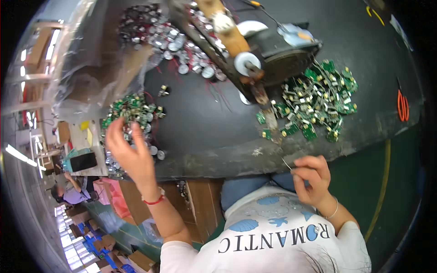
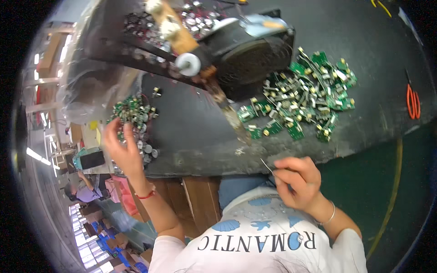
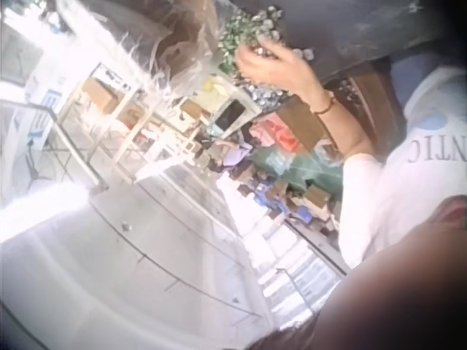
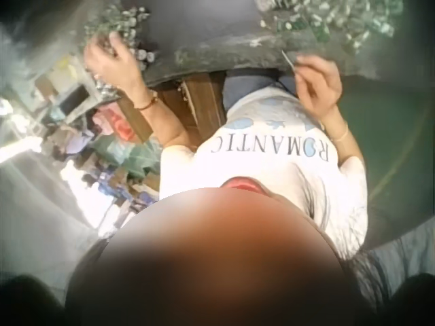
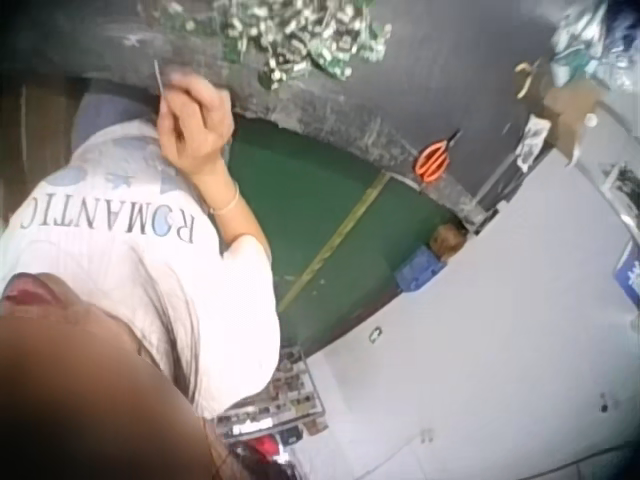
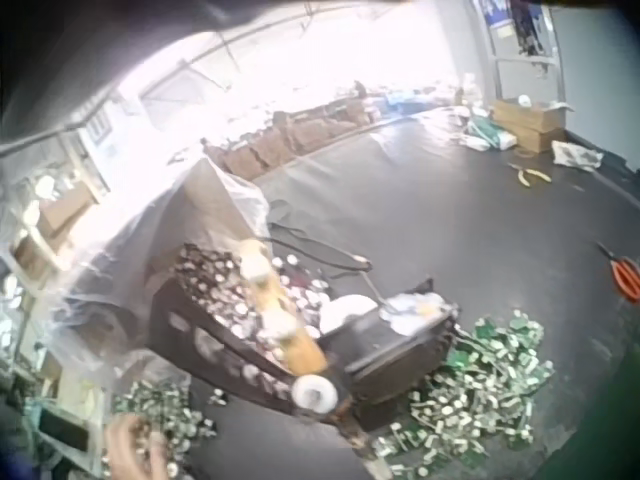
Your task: The person assembles small motors, wires, and connectors onto printed circuit boards by hand.
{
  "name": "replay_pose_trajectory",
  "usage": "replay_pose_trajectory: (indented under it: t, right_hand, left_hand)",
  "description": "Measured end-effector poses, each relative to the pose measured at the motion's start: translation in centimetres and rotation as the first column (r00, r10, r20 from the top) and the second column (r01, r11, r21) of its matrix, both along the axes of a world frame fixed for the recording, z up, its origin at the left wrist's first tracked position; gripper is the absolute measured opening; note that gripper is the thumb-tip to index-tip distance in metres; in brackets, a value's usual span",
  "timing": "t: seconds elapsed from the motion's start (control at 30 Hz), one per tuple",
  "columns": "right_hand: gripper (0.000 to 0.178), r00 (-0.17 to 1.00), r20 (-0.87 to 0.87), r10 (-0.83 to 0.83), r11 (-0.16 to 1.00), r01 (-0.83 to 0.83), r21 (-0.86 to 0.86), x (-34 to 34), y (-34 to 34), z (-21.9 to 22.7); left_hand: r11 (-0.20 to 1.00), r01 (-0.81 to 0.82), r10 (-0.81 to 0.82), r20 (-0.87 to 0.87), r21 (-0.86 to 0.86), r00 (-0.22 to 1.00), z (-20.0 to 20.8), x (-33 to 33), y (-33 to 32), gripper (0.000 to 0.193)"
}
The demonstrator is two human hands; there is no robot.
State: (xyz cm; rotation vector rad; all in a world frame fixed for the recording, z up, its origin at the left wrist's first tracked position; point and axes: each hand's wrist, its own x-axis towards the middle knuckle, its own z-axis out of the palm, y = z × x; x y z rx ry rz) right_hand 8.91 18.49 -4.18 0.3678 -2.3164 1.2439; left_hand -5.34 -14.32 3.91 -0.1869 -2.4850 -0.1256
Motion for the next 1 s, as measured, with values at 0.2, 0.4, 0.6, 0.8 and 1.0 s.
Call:
replay_pose_trajectory:
  t: [0.2,0.4,0.6,0.8,1.0]
  right_hand:
    - [0.009,0.983,-0.031,0.182,0.959,-0.184,-0.214,0.2,-0.3,-0.6]
    - [0.003,0.993,0.020,0.117,0.988,-0.114,-0.106,0.0,-1.9,0.5]
    - [0.017,0.979,0.118,0.165,0.936,-0.118,-0.330,0.8,-1.9,-1.5]
    - [0.014,0.926,0.127,0.355,0.847,-0.261,-0.464,-0.2,-5.3,-0.3]
    - [0.023,0.890,0.272,0.365,0.842,-0.191,-0.504,1.3,-5.8,-0.3]
  left_hand:
    - [0.839,0.444,-0.529,0.274,0.315,0.803,-2.1,-3.3,7.9,0.025]
    - [0.899,0.379,-0.434,0.334,0.220,0.837,-5.1,-5.2,9.8,0.027]
    - [0.807,0.302,-0.459,0.219,0.507,0.861,-3.9,2.8,7.7,0.016]
    - [0.343,0.070,-0.835,0.270,0.937,0.479,-3.4,10.9,8.1,0.019]
    - [0.149,-0.118,-0.852,0.188,0.982,0.488,-4.0,12.4,4.9,0.011]
